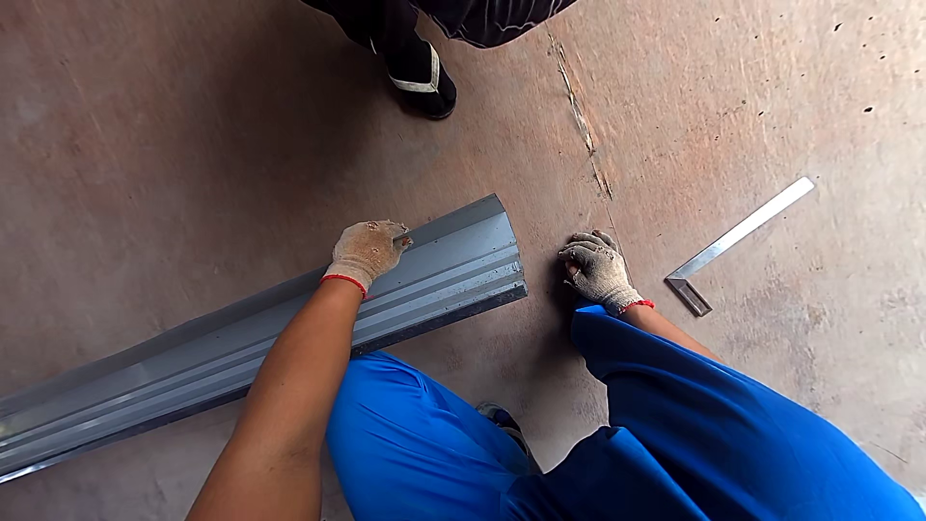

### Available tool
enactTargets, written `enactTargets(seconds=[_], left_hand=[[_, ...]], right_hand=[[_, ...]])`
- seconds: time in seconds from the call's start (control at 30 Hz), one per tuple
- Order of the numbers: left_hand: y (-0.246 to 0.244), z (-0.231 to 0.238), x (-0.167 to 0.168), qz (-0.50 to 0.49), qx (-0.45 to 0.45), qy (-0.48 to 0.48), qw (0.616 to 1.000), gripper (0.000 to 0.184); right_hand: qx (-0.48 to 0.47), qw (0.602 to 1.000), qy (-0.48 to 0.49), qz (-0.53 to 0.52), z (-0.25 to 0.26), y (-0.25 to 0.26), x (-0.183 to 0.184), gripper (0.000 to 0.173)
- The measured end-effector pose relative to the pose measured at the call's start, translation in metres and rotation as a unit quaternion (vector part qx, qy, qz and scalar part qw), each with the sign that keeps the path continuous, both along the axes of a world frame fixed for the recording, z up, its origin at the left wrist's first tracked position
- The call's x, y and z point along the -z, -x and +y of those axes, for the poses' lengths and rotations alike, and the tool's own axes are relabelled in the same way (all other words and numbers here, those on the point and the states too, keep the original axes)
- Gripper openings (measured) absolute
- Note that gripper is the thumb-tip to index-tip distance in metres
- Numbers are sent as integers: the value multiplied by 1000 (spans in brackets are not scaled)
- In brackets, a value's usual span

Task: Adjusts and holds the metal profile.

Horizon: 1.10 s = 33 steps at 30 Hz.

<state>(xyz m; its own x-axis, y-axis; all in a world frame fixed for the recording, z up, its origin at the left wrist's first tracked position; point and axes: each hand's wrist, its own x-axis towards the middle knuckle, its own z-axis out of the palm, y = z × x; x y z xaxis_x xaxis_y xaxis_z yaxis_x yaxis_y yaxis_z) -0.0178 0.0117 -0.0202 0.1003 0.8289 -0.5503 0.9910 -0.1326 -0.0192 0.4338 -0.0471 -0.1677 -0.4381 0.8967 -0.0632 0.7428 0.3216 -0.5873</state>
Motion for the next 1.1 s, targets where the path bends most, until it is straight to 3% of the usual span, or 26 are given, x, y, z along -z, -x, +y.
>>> enactTargets(seconds=[1.1], left_hand=[[3,4,1,-1,6,6,1000,25]], right_hand=[[1,1000,-3,2,1,1,-2,30]])
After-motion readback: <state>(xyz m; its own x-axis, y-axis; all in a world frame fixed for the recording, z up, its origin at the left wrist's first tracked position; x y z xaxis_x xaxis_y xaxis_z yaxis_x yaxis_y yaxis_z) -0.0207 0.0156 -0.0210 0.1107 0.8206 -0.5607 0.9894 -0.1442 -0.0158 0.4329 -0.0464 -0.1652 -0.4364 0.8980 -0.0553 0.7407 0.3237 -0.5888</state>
